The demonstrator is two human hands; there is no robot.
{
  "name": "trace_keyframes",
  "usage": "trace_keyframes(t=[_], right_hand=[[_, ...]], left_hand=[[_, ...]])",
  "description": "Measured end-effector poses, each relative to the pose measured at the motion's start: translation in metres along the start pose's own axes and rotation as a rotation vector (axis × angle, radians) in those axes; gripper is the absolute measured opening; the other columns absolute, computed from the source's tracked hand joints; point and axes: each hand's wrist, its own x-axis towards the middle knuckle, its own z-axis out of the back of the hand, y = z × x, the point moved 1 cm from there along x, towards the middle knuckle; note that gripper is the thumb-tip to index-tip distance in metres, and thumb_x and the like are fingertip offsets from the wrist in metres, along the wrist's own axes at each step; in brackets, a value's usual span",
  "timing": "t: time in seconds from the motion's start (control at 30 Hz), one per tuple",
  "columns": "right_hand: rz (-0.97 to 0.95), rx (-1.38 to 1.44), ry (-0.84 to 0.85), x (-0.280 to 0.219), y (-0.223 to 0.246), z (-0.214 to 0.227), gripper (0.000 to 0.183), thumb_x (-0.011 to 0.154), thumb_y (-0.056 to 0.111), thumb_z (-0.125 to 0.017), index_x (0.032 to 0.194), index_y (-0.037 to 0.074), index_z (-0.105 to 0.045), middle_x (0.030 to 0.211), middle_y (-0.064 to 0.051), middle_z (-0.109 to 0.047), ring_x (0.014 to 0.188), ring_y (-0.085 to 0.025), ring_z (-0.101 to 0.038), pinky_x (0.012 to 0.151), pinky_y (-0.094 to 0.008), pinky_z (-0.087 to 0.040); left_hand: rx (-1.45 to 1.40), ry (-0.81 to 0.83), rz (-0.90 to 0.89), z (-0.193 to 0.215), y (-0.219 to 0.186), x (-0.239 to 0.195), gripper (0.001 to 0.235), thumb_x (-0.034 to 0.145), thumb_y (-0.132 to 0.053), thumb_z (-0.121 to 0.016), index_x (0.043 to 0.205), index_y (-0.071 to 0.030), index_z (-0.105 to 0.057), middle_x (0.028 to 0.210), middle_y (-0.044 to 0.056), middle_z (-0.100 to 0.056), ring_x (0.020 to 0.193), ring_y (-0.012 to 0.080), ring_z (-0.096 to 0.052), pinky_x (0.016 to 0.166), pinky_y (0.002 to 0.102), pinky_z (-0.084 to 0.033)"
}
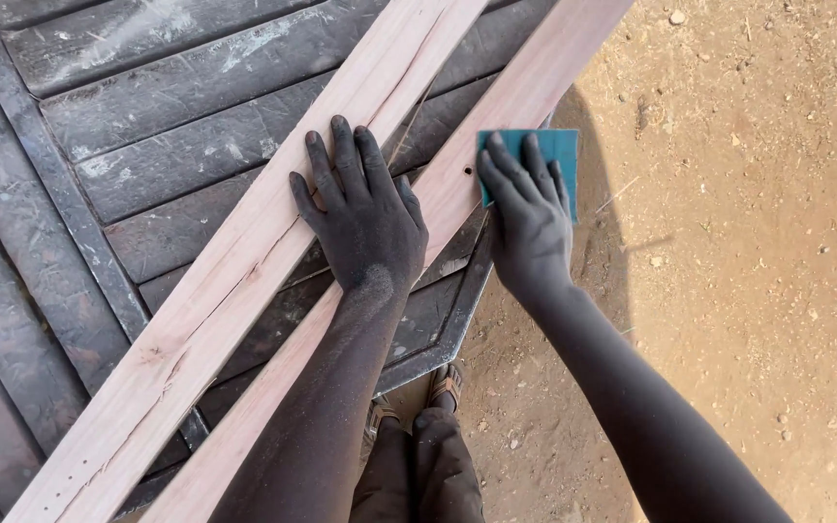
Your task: Manual sanding of wooden planks on a workbench to smooth the surface.
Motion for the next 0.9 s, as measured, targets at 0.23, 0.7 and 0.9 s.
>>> trace_keyframes(t=[0.23, 0.7, 0.9], right_hand=[[0.389, -0.039, 0.212, -0.001, 0.008, 0.018, 0.040, 0.105, 0.017, -0.054, 0.145, 0.020, -0.060, 0.156, 0.002, -0.055, 0.150, -0.035, -0.042, 0.119, -0.054, -0.030], [0.590, -0.035, 0.059, 0.013, 0.014, 0.004, 0.051, 0.099, 0.023, -0.061, 0.148, 0.008, -0.059, 0.143, -0.012, -0.056, 0.117, -0.041, -0.046, 0.085, -0.053, -0.033], [0.608, -0.030, -0.106, 0.006, 0.004, 0.000, 0.042, 0.101, 0.025, -0.065, 0.140, 0.009, -0.066, 0.139, -0.007, -0.059, 0.112, -0.037, -0.045, 0.076, -0.056, -0.036]], left_hand=[[0.009, 0.007, 0.018, -0.003, -0.001, -0.007, 0.057, 0.104, -0.035, -0.057, 0.154, -0.007, -0.052, 0.164, 0.013, -0.037, 0.151, 0.0384, -0.032, 0.120, 0.063, -0.031], [-0.056, -0.158, 0.122, -0.013, 0.022, -0.023, 0.061, 0.099, -0.046, -0.068, 0.150, -0.016, -0.053, 0.160, 0.002, -0.042, 0.151, 0.0323, -0.032, 0.122, 0.062, -0.031], [0.007, 0.071, 0.394, 0.044, 0.117, -0.121, 0.071, 0.112, -0.055, -0.049, 0.168, -0.017, -0.027, 0.172, 0.001, -0.015, 0.157, 0.0374, -0.012, 0.126, 0.063, -0.012]])
